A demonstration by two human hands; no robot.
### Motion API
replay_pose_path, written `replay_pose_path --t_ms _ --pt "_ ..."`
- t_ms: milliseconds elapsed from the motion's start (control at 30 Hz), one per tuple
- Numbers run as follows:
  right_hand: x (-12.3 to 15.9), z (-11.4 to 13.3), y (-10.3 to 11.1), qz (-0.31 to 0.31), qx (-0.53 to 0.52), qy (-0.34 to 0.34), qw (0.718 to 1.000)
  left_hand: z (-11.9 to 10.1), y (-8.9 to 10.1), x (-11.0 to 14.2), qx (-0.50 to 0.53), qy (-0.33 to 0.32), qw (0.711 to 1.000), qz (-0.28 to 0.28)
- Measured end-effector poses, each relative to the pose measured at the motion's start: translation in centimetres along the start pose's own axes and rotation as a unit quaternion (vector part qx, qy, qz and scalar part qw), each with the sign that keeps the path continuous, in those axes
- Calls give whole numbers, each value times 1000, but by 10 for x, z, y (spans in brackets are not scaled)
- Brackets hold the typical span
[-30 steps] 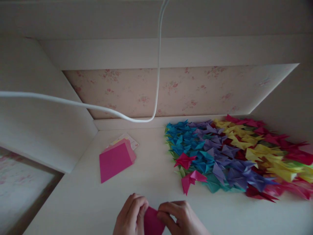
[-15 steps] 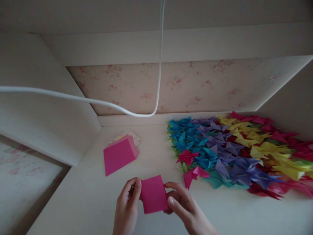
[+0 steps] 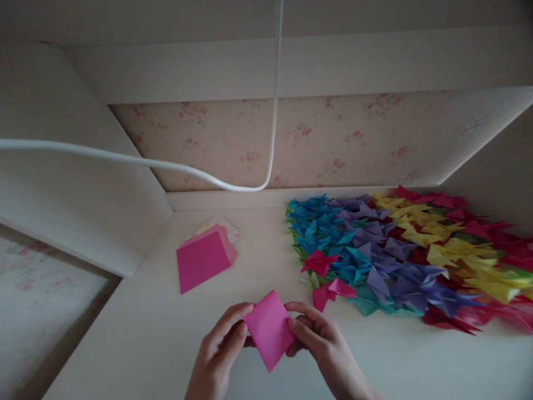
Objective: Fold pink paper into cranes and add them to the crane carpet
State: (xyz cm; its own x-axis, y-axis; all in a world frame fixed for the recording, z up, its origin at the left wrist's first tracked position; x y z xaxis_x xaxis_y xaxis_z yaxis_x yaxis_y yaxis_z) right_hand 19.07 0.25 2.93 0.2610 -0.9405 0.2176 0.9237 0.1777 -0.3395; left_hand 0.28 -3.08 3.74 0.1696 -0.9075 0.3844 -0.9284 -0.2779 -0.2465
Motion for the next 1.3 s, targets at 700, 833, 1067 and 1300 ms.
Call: replay_pose_path --t_ms 700,833,1067,1300 --pt "8 -3 -8 8 -30 14 999 2 -8 1 -33 3 998 -51" --pt "10 -4 -13 32 -28 8 999 7 -11 2 -101 -26 987 -120" --pt "15 -5 -10 51 52 12 997 8 -6 3 -162 -80 978 -104" --pt "12 0 -7 97 145 55 983 3 -7 7 -182 -13 983 -20"
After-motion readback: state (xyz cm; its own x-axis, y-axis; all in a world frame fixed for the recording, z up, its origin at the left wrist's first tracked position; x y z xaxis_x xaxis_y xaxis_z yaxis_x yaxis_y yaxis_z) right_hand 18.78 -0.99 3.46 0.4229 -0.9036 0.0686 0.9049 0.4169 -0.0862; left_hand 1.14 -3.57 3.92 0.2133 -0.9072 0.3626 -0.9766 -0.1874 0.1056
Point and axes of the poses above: each hand's wrist, its own x-axis away from the middle knuckle, its own y-axis out of the back of the hand, z = x × y, the point moved 1 cm from there along -x, towards the middle knuckle, and after that the axes turned 9 degrees about y, right-handed, at the moved point
